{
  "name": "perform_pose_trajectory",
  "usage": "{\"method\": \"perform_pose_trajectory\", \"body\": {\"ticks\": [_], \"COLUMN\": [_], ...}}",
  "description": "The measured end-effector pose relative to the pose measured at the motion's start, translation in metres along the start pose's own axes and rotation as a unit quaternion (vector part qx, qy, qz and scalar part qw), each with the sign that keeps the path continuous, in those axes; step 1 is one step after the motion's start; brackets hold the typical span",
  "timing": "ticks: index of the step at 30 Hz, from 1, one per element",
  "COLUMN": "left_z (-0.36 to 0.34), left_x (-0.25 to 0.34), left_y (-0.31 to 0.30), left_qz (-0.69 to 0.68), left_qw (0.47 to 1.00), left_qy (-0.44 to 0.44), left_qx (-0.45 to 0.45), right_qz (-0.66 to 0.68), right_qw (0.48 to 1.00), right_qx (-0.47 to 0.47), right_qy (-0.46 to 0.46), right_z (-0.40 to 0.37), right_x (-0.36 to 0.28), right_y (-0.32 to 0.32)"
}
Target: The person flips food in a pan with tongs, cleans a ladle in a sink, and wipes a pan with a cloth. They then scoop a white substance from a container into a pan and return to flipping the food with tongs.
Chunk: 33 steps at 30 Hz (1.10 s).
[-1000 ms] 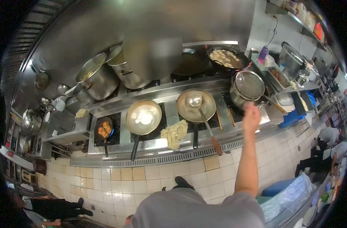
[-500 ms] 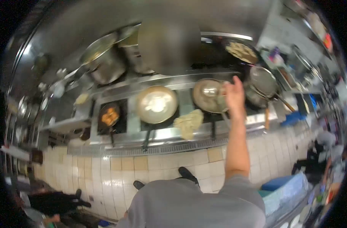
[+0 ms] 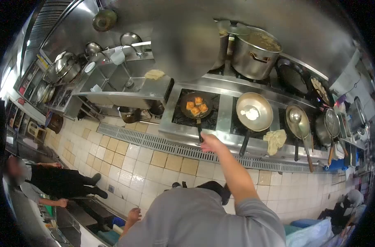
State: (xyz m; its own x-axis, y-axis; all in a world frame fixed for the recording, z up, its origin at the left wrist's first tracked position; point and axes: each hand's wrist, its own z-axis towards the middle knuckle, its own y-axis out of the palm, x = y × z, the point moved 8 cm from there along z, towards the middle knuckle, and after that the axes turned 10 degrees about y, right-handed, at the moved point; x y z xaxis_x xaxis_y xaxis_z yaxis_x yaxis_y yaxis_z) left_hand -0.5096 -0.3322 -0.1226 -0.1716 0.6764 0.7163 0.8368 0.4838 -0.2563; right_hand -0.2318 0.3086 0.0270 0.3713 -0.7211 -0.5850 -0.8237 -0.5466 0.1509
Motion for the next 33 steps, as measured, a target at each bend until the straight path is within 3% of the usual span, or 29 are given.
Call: {"method": "perform_pose_trajectory", "body": {"ticks": [1, 2, 3, 4, 5, 6, 7, 8, 12, 15, 20, 22, 23, 25, 30, 32, 33], "left_z": [0.001, 0.004, 0.016, 0.018, 0.019, 0.022, 0.015, 0.015, 0.039, 0.059, 0.071, 0.09, 0.091, 0.071, 0.07, 0.065, 0.061], "left_x": [-0.02, -0.03, -0.035, -0.026, -0.017, -0.024, -0.043, -0.038, -0.026, -0.037, -0.004, 0.044, 0.054, 0.079, 0.079, 0.089, 0.087], "left_y": [-0.032, -0.065, -0.092, -0.102, -0.111, -0.131, -0.141, -0.144, -0.119, -0.096, -0.095, -0.103, -0.102, -0.117, -0.111, -0.096, -0.094], "left_qz": [-0.12, -0.117, -0.014, 0.09, 0.093, -0.028, -0.147, -0.161, -0.118, -0.106, 0.002, 0.118, 0.119, -0.032, -0.034, 0.095, 0.095], "left_qw": [0.991, 0.992, 0.994, 0.958, 0.958, 0.998, 0.976, 0.964, 0.983, 0.984, 0.99, 0.98, 0.979, 0.996, 0.996, 0.993, 0.993], "left_qy": [-0.044, -0.044, 0.096, 0.232, 0.233, 0.062, -0.114, -0.147, -0.127, -0.138, -0.116, 0.084, 0.086, -0.068, -0.073, -0.019, -0.022], "left_qx": [0.034, 0.032, -0.055, -0.14, -0.141, -0.011, 0.118, 0.156, 0.052, -0.03, -0.079, -0.138, -0.141, 0.049, 0.022, -0.064, -0.06], "right_qz": [0.125, 0.128, 0.162, 0.196, 0.199, 0.185, 0.172, 0.181, 0.194, 0.098, 0.104, 0.126, 0.145, 0.146, 0.134, 0.173, 0.172], "right_qw": [0.992, 0.991, 0.985, 0.976, 0.975, 0.976, 0.976, 0.97, 0.963, 0.954, 0.969, 0.965, 0.962, 0.963, 0.967, 0.967, 0.968], "right_qx": [0.021, 0.023, 0.059, 0.094, 0.094, 0.11, 0.127, 0.153, 0.171, 0.258, 0.179, 0.189, 0.195, 0.194, 0.174, 0.133, 0.129], "right_qy": [0.009, 0.01, 0.007, 0.003, 0.003, -0.024, -0.05, -0.051, -0.076, -0.115, -0.134, -0.129, -0.125, -0.113, -0.133, -0.132, -0.129], "right_z": [0.016, 0.036, 0.065, 0.084, 0.09, 0.092, 0.094, 0.107, 0.06, 0.054, 0.062, 0.055, 0.053, 0.034, 0.055, 0.059, 0.059], "right_x": [0.0, 0.002, 0.006, 0.009, 0.012, 0.016, 0.023, 0.035, 0.05, 0.048, 0.027, 0.037, 0.042, 0.038, 0.022, 0.017, 0.02], "right_y": [0.012, 0.028, 0.035, 0.039, 0.048, 0.053, 0.055, 0.044, 0.013, -0.012, -0.002, -0.014, -0.022, -0.028, -0.022, -0.009, -0.008]}}
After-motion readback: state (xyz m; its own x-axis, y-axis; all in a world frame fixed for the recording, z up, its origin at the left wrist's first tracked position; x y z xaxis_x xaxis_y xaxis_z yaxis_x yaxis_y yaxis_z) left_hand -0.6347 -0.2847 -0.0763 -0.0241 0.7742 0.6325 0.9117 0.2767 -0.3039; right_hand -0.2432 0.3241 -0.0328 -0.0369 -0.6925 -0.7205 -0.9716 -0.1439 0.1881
